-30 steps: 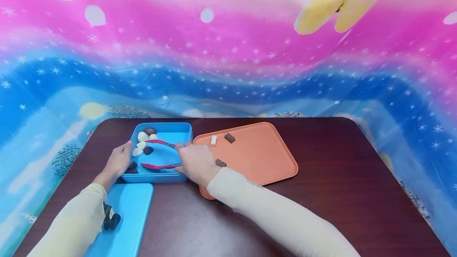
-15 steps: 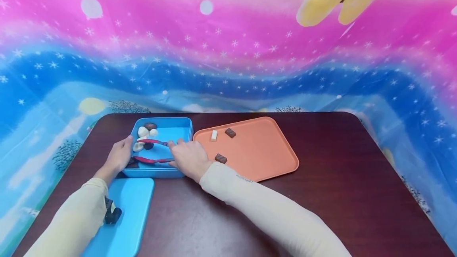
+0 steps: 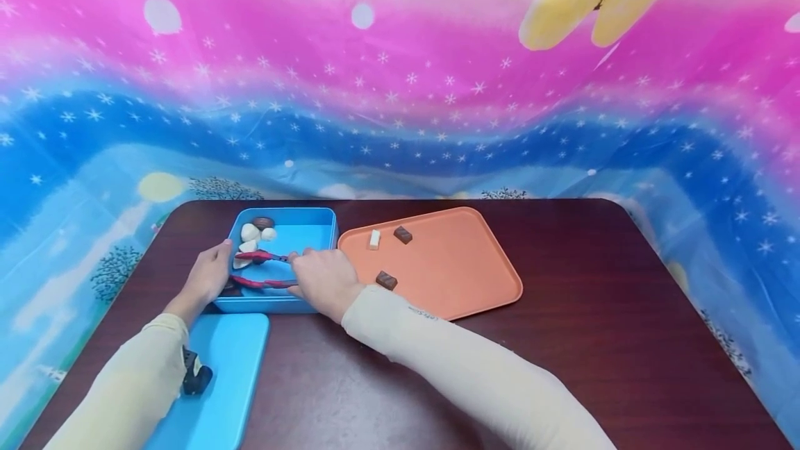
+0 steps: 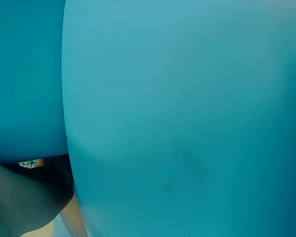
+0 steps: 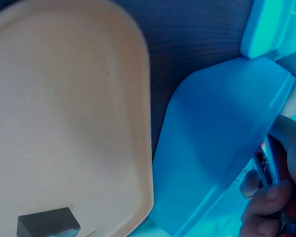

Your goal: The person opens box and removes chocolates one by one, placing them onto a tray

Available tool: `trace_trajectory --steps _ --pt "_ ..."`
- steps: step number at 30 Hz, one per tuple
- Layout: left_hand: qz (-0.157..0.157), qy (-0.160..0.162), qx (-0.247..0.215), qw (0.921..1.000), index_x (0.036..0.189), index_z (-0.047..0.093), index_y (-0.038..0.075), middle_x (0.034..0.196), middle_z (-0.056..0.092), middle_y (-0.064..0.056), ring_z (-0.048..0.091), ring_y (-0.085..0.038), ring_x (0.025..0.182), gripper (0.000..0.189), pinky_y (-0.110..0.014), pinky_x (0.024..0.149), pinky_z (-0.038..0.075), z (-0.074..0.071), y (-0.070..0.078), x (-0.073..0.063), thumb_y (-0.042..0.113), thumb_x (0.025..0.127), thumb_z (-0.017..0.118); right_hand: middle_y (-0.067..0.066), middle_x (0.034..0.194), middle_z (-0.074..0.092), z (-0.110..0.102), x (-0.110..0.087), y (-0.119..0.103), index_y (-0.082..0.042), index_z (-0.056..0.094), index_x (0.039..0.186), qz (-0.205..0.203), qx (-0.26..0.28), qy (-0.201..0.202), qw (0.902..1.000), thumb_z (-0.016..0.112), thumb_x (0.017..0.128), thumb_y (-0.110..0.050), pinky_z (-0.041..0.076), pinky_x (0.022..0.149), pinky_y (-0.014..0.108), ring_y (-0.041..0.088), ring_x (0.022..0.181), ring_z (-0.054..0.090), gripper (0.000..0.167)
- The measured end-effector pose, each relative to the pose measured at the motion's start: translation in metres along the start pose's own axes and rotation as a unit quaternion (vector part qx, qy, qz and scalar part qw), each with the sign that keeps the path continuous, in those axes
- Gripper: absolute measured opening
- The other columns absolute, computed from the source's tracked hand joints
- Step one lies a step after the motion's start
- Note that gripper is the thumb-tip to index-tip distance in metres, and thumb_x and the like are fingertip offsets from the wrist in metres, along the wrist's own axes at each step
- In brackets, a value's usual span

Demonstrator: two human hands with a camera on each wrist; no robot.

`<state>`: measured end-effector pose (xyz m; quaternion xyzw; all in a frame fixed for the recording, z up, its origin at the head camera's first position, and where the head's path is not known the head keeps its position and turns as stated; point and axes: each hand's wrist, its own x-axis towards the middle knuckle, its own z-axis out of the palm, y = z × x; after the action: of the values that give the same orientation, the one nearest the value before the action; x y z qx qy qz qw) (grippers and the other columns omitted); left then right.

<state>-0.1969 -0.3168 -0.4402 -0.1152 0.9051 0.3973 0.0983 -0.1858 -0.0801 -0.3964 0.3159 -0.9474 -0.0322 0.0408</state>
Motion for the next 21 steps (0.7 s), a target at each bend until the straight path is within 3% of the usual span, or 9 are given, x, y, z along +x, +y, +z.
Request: trace_trajectory --steps 10,15,21 --pt "-0.005 0.004 -0.001 1.0000 0.158 0.011 -0.007 0.161 0.018 -0.037 0.021 -0.056 0.148 0.079 -0.072 0.119 0.020 -0.0017 -0.0034 0.0001 0.053 0.107 0.005 -0.006 0.107 0.075 0.0048 0.0031 -0.0041 -0.028 0.064 0.135 0.016 0.025 0.001 0.9995 0.068 0.090 -0.060 0.057 0.061 0.022 0.008 0.080 0.071 0.055" --pt "0.001 0.001 0.003 1.0000 0.158 0.012 -0.006 0.161 0.019 -0.036 0.021 -0.054 0.149 0.079 -0.070 0.120 0.019 -0.0004 -0.0015 0.0030 0.054 0.107 0.006 -0.007 0.110 0.075 0.0038 -0.0013 -0.0011 -0.029 0.064 0.136 0.028 0.051 -0.024 0.9980 0.067 0.092 -0.057 0.059 0.066 0.024 0.009 0.086 0.071 0.053" --pt "0.004 0.002 0.002 1.0000 0.158 0.015 -0.008 0.148 0.035 -0.039 0.030 -0.053 0.144 0.079 -0.070 0.119 0.022 0.0007 0.0001 0.0028 0.052 0.108 0.006 -0.005 0.108 0.075 0.0056 -0.0023 -0.0008 -0.029 0.063 0.137 0.047 0.053 -0.027 0.9971 0.067 0.092 -0.058 0.055 0.057 0.022 0.009 0.079 0.069 0.054"
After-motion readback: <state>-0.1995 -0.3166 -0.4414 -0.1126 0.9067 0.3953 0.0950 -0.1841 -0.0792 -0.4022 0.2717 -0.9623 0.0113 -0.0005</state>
